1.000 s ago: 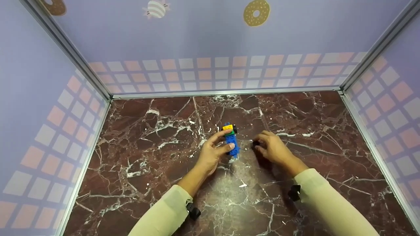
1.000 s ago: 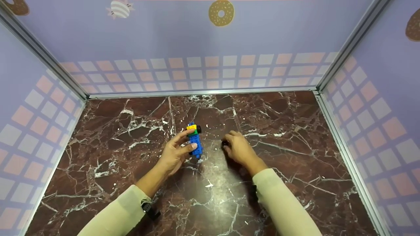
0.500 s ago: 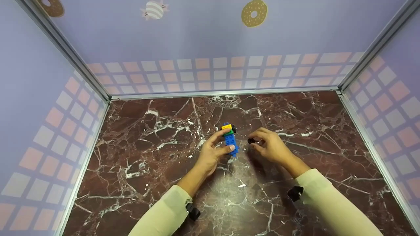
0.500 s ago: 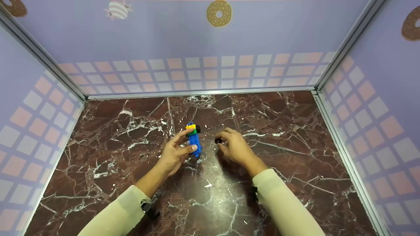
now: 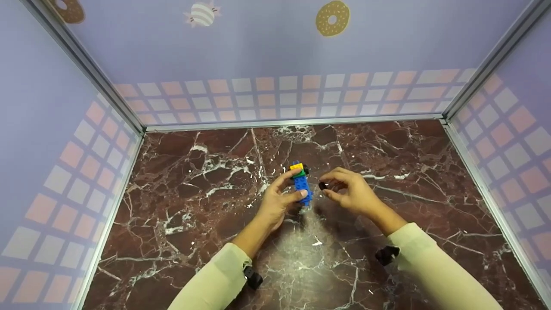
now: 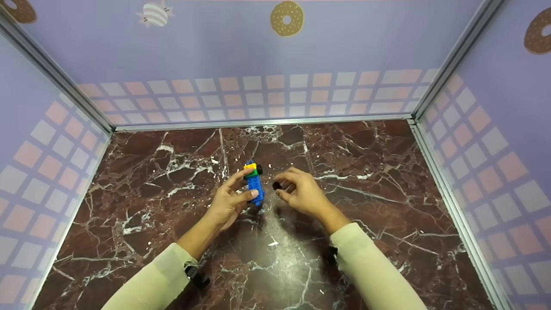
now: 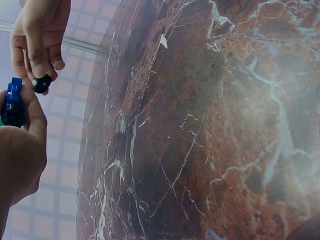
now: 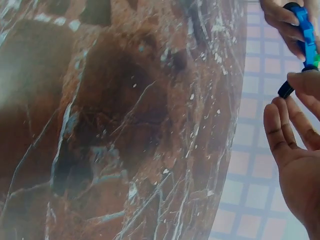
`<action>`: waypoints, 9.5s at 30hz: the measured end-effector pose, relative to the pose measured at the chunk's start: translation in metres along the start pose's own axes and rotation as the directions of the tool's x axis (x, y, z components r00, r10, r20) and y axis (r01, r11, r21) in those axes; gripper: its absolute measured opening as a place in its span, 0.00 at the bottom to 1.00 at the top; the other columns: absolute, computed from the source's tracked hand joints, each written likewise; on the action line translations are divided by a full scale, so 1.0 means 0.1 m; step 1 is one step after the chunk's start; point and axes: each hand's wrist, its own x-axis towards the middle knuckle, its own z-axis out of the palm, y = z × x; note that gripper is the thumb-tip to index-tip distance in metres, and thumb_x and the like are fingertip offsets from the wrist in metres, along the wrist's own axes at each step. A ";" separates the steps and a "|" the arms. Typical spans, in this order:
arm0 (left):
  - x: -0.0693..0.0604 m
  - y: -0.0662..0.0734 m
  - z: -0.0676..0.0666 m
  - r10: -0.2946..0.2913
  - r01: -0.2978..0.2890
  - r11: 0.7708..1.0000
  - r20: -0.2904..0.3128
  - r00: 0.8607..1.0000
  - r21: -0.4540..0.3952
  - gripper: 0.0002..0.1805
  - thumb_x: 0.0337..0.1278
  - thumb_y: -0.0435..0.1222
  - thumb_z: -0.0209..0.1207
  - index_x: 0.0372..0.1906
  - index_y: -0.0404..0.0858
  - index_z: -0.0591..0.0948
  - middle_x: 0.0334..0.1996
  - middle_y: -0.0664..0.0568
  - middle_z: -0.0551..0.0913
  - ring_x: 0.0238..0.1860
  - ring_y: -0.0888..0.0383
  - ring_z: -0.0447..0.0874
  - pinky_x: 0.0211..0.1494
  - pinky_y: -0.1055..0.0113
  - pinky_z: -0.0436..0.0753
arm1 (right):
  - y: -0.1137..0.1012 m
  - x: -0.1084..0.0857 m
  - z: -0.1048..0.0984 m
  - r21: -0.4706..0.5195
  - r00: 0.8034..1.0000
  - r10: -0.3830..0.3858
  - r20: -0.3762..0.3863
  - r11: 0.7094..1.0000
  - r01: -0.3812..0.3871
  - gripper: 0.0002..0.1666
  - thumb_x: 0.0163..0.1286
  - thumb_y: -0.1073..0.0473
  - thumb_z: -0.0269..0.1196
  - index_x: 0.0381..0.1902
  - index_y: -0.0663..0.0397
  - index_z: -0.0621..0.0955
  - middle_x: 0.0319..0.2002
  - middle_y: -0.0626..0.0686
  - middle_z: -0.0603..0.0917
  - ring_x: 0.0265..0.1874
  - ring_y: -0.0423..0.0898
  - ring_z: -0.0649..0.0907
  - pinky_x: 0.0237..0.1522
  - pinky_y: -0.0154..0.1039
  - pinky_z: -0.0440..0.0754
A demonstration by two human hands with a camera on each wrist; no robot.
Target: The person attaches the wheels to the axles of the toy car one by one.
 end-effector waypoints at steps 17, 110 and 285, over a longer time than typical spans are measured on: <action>-0.01 0.01 -0.03 -0.020 0.020 1.000 0.000 1.000 -0.017 0.36 0.66 0.20 0.68 0.78 0.35 0.75 0.62 0.41 0.79 0.46 0.52 0.93 0.48 0.61 0.95 | -0.15 0.03 0.05 0.227 0.994 0.020 0.109 0.973 -0.045 0.18 0.69 0.72 0.75 0.56 0.66 0.88 0.53 0.64 0.89 0.46 0.49 0.92 0.54 0.34 0.94; -0.03 -0.02 0.10 -0.003 0.004 1.000 -0.126 0.992 0.008 0.36 0.62 0.21 0.71 0.75 0.36 0.77 0.56 0.41 0.84 0.45 0.53 0.91 0.40 0.63 0.94 | -0.26 0.10 0.16 0.083 1.000 -0.020 -0.009 0.996 0.021 0.12 0.62 0.72 0.80 0.43 0.62 0.93 0.36 0.58 0.90 0.34 0.46 0.87 0.39 0.37 0.94; -0.01 -0.23 -0.10 -0.124 0.071 0.654 0.014 0.992 0.753 0.58 0.39 0.22 0.79 0.82 0.47 0.71 0.70 0.39 0.67 0.49 0.46 0.86 0.56 0.58 0.91 | 0.22 -0.02 0.44 -0.333 0.957 0.064 0.284 0.942 0.036 0.62 0.48 0.50 0.88 0.79 0.58 0.72 0.72 0.61 0.76 0.70 0.63 0.77 0.80 0.75 0.70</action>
